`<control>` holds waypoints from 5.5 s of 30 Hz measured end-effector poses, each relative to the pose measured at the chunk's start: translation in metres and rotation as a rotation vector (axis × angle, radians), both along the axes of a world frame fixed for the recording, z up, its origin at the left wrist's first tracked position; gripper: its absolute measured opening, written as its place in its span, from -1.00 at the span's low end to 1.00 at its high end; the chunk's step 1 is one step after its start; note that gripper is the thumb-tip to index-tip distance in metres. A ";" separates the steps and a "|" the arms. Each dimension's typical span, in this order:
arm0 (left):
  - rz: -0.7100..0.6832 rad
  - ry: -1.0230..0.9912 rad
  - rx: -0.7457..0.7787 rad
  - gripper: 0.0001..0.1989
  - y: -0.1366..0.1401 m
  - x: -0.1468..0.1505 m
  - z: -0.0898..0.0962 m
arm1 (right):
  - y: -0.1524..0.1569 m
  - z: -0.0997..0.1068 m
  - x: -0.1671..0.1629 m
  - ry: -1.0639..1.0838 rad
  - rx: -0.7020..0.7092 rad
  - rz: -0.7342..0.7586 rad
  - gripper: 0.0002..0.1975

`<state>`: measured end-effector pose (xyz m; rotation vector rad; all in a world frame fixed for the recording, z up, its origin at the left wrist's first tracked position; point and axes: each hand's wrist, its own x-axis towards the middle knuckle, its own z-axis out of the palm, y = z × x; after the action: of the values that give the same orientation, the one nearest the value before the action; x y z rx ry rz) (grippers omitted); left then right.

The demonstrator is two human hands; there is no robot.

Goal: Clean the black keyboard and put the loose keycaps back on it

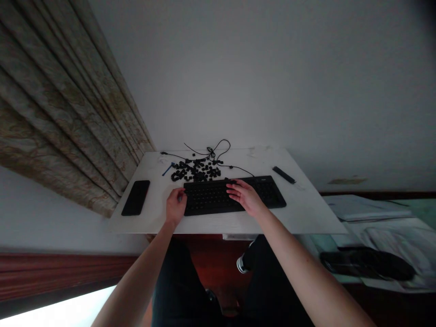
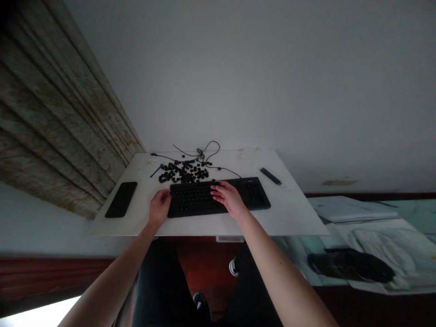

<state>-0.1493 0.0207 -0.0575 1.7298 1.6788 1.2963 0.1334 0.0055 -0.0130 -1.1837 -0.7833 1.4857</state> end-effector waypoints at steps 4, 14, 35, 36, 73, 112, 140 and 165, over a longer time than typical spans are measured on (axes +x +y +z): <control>0.006 0.010 -0.003 -0.79 0.000 0.002 -0.001 | -0.020 -0.008 0.015 0.012 0.006 -0.019 -0.64; 0.017 0.072 -0.013 -0.77 0.000 0.004 -0.003 | -0.032 -0.017 0.016 0.001 0.087 -0.150 -0.46; 0.018 0.075 0.077 -0.78 0.000 0.001 -0.006 | -0.030 -0.022 0.018 0.018 0.082 -0.104 -0.54; 0.022 0.073 0.079 -0.78 -0.001 0.001 -0.006 | -0.031 -0.022 0.018 0.016 0.084 -0.103 -0.56; -0.058 0.205 0.095 -0.77 -0.004 0.005 0.002 | 0.028 -0.006 0.128 -0.725 0.045 0.324 -0.83; -0.053 0.135 0.070 -0.75 0.000 0.005 -0.003 | 0.088 0.006 0.127 -0.729 -0.301 0.618 -0.73; -0.056 0.144 0.041 -0.76 -0.001 0.006 0.000 | 0.095 0.017 0.122 -1.105 -0.211 0.920 -0.66; -0.090 0.275 0.068 -0.77 -0.003 0.011 0.002 | 0.101 0.019 0.116 -1.292 -0.260 0.961 -0.59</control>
<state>-0.1387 0.0173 -0.0551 2.0780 1.6936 1.1288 0.2497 0.1067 0.0061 -2.1522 -2.3143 1.3976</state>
